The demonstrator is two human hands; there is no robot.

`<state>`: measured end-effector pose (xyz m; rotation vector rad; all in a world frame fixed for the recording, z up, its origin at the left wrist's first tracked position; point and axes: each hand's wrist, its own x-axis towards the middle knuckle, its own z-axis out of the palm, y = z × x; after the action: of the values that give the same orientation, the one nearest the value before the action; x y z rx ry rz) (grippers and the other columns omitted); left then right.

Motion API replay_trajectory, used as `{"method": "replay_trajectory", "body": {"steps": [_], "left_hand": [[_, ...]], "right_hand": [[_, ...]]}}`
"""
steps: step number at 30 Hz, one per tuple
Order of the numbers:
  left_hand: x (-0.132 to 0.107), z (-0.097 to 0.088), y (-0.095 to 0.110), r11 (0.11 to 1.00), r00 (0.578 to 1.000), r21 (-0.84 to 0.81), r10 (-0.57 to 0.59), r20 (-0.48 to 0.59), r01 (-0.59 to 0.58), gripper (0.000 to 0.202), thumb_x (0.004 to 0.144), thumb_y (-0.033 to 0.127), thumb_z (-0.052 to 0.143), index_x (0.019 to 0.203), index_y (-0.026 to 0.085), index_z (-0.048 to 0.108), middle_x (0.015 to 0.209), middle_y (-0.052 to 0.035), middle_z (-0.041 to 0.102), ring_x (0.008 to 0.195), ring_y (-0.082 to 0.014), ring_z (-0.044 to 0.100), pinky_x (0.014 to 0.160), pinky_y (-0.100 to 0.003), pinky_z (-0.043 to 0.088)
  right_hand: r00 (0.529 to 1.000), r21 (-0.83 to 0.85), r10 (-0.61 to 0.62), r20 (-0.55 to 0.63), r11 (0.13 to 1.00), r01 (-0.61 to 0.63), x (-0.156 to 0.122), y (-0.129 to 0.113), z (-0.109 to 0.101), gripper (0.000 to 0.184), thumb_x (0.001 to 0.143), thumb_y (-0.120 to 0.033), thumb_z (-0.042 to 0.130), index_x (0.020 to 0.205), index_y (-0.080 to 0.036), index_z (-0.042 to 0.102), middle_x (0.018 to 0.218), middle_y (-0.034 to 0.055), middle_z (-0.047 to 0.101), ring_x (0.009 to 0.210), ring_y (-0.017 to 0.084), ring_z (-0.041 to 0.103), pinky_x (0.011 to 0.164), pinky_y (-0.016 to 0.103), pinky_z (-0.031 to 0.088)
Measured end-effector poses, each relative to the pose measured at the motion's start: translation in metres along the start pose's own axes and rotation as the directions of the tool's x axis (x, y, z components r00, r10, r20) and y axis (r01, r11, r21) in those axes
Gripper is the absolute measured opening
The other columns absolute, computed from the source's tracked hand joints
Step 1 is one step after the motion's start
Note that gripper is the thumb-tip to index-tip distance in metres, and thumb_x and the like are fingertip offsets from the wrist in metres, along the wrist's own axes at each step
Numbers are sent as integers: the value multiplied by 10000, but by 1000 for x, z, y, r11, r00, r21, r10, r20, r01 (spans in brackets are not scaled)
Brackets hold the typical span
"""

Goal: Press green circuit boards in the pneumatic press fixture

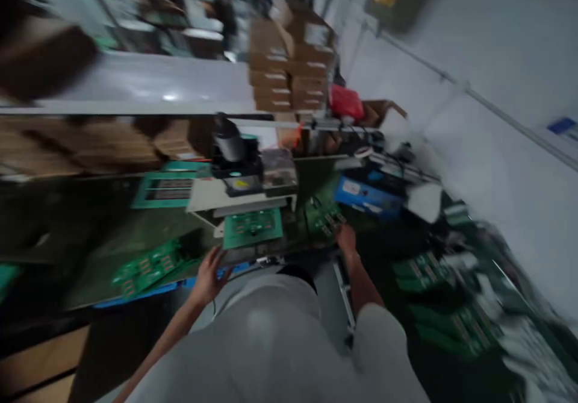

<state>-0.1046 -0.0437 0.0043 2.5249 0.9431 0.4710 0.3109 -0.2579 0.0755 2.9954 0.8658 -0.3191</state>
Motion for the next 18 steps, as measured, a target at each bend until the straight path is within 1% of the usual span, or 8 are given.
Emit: {"method": "replay_trajectory", "body": {"steps": [1, 2, 4, 6, 9, 12, 15, 18], "left_hand": [[9, 7, 1, 1000, 1000, -3, 13, 12, -13, 463, 968, 426, 530, 1370, 200, 568, 1502, -223, 535, 1417, -390, 530, 1139, -584, 482], [16, 14, 1, 1000, 999, -2, 21, 29, -21, 474, 973, 445, 520, 1378, 202, 559, 1502, -219, 529, 1423, -392, 519, 1137, -582, 481], [23, 23, 3, 1000, 997, 6, 27, 67, -28, 483, 976, 472, 507, 1381, 212, 551, 1490, -210, 531, 1417, -395, 518, 1129, -580, 482], [26, 30, 4, 1000, 995, 17, 25, 92, -26, 486, 974, 485, 493, 1371, 212, 554, 1475, -212, 539, 1399, -399, 530, 1121, -578, 481], [31, 38, 5, 999, 991, 41, 10, 133, -15, 502, 963, 492, 491, 1365, 199, 556, 1465, -225, 547, 1387, -405, 537, 1122, -569, 473], [41, 45, 6, 996, 977, 90, -14, 214, -5, 538, 936, 506, 533, 1360, 177, 566, 1478, -248, 544, 1411, -414, 514, 1127, -560, 462], [54, 49, 9, 988, 949, 150, -19, 315, -30, 628, 895, 486, 594, 1417, 142, 540, 1562, -269, 478, 1490, -426, 425, 1158, -572, 425], [67, 50, 15, 979, 907, 187, -2, 421, -85, 778, 851, 460, 662, 1517, 109, 469, 1627, -275, 406, 1547, -430, 335, 1211, -592, 351]], "right_hand": [[998, 4, 48, 44, 999, -48, -6, 23, 8, 259, 1040, -334, 603, 1189, -157, 718, 1206, 110, 718, 1113, 210, 668, 994, 350, 527], [994, 8, 78, 81, 997, -79, -8, 39, 15, 266, 1042, -302, 583, 1194, -141, 729, 1210, 129, 724, 1145, 212, 658, 1004, 315, 494], [986, 12, 108, 128, 994, -110, 1, 53, 26, 309, 1030, -280, 571, 1236, -113, 731, 1257, 165, 713, 1208, 224, 630, 1009, 274, 443], [981, 12, 110, 158, 993, -114, 18, 53, 36, 350, 1021, -304, 577, 1274, -109, 719, 1307, 177, 691, 1227, 234, 612, 1002, 273, 425], [978, 4, 99, 183, 995, -101, 41, 43, 49, 387, 1018, -345, 573, 1301, -119, 709, 1385, 189, 646, 1257, 245, 582, 1001, 285, 413], [976, -19, 99, 195, 995, -97, 60, 35, 61, 419, 1023, -370, 549, 1322, -116, 697, 1440, 205, 606, 1282, 262, 562, 1009, 314, 414], [974, -49, 87, 209, 996, -78, 72, 33, 67, 417, 1010, -359, 550, 1299, -107, 713, 1425, 212, 615, 1274, 275, 566, 1001, 335, 422], [972, -81, 44, 229, 996, -26, 79, 34, 70, 385, 990, -337, 555, 1225, -103, 750, 1371, 212, 649, 1246, 284, 577, 980, 343, 430]]}}
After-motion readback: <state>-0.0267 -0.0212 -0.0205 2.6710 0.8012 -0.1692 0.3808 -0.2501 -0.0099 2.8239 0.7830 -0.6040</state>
